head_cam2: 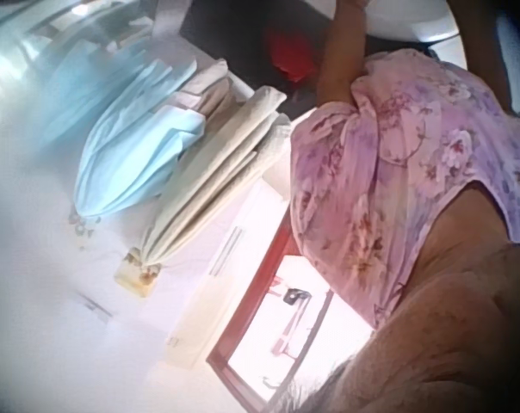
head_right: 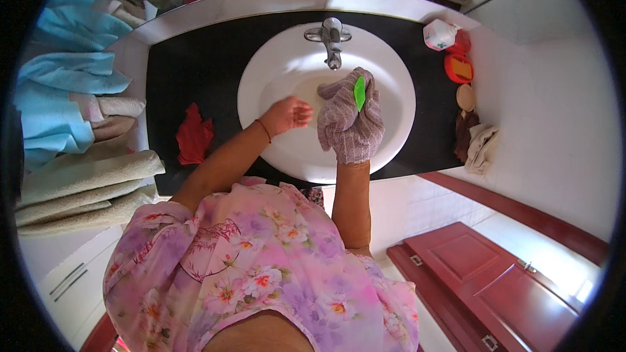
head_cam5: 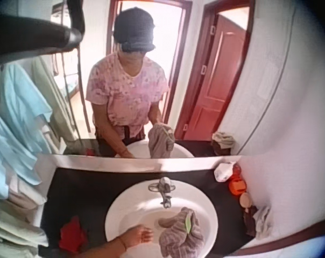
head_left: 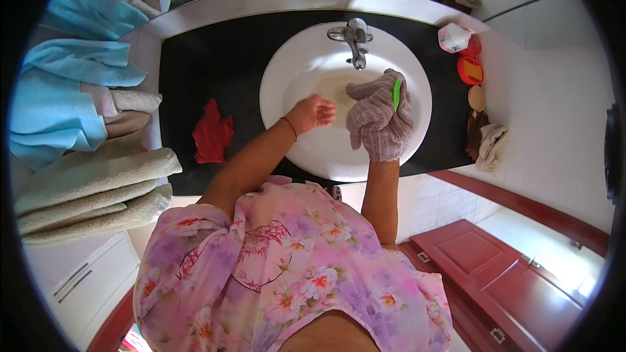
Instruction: The person wipes the floor with a cloth, picks up the cloth and a second smaller cloth, walks into a bathroom, and washes the primary cloth in a sink under running water while using a small green object.
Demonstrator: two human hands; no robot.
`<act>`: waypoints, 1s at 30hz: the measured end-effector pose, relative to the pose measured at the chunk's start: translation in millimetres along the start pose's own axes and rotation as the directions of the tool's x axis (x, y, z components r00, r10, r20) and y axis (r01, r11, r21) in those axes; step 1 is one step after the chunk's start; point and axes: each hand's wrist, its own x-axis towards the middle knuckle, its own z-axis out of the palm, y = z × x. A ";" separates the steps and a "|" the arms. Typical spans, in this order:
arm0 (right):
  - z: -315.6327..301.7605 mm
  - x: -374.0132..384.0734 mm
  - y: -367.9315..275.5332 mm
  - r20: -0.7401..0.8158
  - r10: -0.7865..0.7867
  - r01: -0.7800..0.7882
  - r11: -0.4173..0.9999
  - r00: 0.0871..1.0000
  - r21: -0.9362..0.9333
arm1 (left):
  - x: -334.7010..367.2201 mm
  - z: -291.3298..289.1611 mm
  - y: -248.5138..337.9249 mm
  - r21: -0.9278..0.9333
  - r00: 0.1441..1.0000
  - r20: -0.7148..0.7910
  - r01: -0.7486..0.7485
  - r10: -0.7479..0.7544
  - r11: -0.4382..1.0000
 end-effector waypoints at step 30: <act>-39.6 -7.7 -11.1 0.391 -0.158 0.406 0.079 0.907 -0.910 | -44.1 57.5 71.9 0.589 0.712 0.513 -0.698 0.480 0.407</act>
